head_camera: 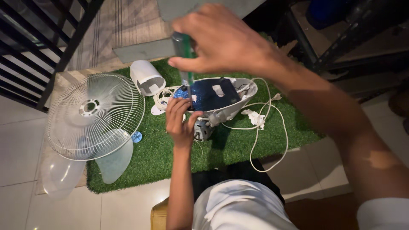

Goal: The person disassembles a white pedestal fan on a green mat, removes the motor housing with a screwdriver, and then reassembles the base and motor components. The person handles the fan blades, motor, and base parts while using a screwdriver to remove and insert screws.

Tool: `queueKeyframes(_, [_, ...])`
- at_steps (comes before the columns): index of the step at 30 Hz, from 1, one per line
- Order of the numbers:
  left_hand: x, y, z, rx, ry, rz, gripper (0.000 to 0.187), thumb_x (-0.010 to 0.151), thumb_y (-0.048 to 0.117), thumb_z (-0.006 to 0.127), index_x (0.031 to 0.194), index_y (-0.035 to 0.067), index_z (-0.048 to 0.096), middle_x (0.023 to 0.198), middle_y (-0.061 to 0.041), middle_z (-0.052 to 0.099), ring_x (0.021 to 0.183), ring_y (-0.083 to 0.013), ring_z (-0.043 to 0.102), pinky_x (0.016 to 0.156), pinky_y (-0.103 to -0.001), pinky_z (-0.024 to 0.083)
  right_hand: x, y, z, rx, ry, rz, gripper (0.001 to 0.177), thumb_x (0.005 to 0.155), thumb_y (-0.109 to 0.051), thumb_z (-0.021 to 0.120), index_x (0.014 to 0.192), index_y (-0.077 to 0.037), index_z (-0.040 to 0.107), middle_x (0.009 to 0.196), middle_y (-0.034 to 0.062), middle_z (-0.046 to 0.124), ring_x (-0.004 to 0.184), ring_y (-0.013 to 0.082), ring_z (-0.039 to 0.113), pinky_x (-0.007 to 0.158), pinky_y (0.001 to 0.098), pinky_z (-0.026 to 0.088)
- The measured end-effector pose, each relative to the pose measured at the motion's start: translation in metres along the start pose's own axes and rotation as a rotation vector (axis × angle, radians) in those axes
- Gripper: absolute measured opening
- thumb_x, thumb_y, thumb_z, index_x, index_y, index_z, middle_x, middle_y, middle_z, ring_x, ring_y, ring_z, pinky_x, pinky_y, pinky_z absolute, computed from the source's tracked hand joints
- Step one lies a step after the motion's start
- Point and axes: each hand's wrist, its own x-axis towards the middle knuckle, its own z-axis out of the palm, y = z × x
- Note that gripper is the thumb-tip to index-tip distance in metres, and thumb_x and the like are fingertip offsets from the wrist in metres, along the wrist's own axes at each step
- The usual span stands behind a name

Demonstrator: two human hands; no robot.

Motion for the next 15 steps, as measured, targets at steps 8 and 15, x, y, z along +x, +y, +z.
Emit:
queueKeyframes(8, [-0.005,-0.01,0.019,0.043,0.026,0.012,0.04,0.077,0.026,0.088,0.107,0.004,0.073,0.114,-0.008,0.074,0.119,-0.0292,0.066,0.116,-0.051,0.049,-0.079,0.026,0.028,0.484,0.374,0.346,0.032,0.098,-0.032,0.079,0.095,-0.004,0.065,0.079,0.0059,0.067,0.064,0.014,0.069,0.057,0.0257,0.06])
queueKeyframes(15, [0.0,0.008,0.008,0.015,0.015,-0.021,0.04,0.076,0.026,0.089,0.105,0.003,0.074,0.112,-0.007,0.074,0.117,-0.0287,0.066,0.112,-0.049,0.05,-0.161,0.055,0.107,1.11,0.857,0.775,0.02,0.099,-0.019,0.074,0.1,-0.004,0.061,0.087,0.0104,0.068,0.067,0.0145,0.067,0.057,0.0241,0.057])
